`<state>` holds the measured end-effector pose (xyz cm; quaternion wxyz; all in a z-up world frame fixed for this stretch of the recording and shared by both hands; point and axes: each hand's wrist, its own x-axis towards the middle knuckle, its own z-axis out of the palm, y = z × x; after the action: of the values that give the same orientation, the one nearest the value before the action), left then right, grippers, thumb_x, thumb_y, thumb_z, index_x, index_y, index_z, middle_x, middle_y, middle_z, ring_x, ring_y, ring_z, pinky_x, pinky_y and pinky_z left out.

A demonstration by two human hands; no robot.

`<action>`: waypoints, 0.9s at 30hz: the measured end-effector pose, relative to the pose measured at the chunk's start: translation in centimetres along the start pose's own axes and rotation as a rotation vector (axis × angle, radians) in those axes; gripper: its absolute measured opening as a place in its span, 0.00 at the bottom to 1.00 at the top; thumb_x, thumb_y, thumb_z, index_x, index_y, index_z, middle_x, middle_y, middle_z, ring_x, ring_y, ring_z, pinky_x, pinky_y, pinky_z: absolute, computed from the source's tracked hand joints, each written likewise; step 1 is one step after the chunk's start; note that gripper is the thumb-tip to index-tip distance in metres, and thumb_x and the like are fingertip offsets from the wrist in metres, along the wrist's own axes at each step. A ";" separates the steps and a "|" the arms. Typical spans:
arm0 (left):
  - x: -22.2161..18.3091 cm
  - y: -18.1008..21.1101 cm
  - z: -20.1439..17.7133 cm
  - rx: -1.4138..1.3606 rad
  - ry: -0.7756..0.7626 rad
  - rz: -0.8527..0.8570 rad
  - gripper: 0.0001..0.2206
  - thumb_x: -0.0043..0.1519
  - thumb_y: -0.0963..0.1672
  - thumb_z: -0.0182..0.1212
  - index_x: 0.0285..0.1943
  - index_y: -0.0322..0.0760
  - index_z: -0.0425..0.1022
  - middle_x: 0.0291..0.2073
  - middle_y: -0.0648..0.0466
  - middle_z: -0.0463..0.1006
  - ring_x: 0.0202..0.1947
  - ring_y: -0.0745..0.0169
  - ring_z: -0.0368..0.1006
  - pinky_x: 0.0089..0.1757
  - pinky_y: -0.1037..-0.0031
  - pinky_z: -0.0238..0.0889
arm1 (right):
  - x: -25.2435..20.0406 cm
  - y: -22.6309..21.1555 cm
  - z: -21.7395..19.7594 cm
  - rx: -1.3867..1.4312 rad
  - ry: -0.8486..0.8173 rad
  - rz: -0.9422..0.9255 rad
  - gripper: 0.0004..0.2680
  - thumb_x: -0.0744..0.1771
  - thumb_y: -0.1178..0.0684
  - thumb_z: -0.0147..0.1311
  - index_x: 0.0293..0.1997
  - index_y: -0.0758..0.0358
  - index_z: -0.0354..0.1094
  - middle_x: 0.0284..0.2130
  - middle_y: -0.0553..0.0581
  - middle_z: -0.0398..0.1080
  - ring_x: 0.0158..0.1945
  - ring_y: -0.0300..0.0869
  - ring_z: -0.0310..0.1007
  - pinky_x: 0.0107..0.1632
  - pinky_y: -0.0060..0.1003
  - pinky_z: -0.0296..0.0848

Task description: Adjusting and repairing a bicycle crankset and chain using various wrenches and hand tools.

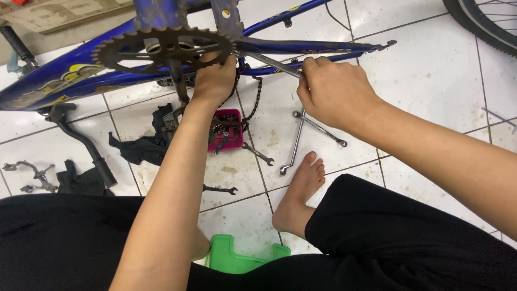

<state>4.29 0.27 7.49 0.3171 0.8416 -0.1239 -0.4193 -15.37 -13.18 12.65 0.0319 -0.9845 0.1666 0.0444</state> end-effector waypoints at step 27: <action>8.0 -5.8 4.8 0.198 0.423 0.590 0.13 0.65 0.47 0.64 0.50 0.33 0.78 0.46 0.48 0.82 0.45 0.48 0.79 0.45 0.63 0.74 | -2.5 -2.2 -1.0 1.115 -0.611 0.563 0.09 0.73 0.49 0.40 0.53 0.63 0.59 0.28 0.56 0.66 0.29 0.42 0.61 0.34 0.37 0.67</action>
<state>5.15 -1.14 -3.35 0.3598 0.8644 -0.3326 -0.1128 -16.97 -10.39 14.00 0.5657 -0.6838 0.3970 0.2340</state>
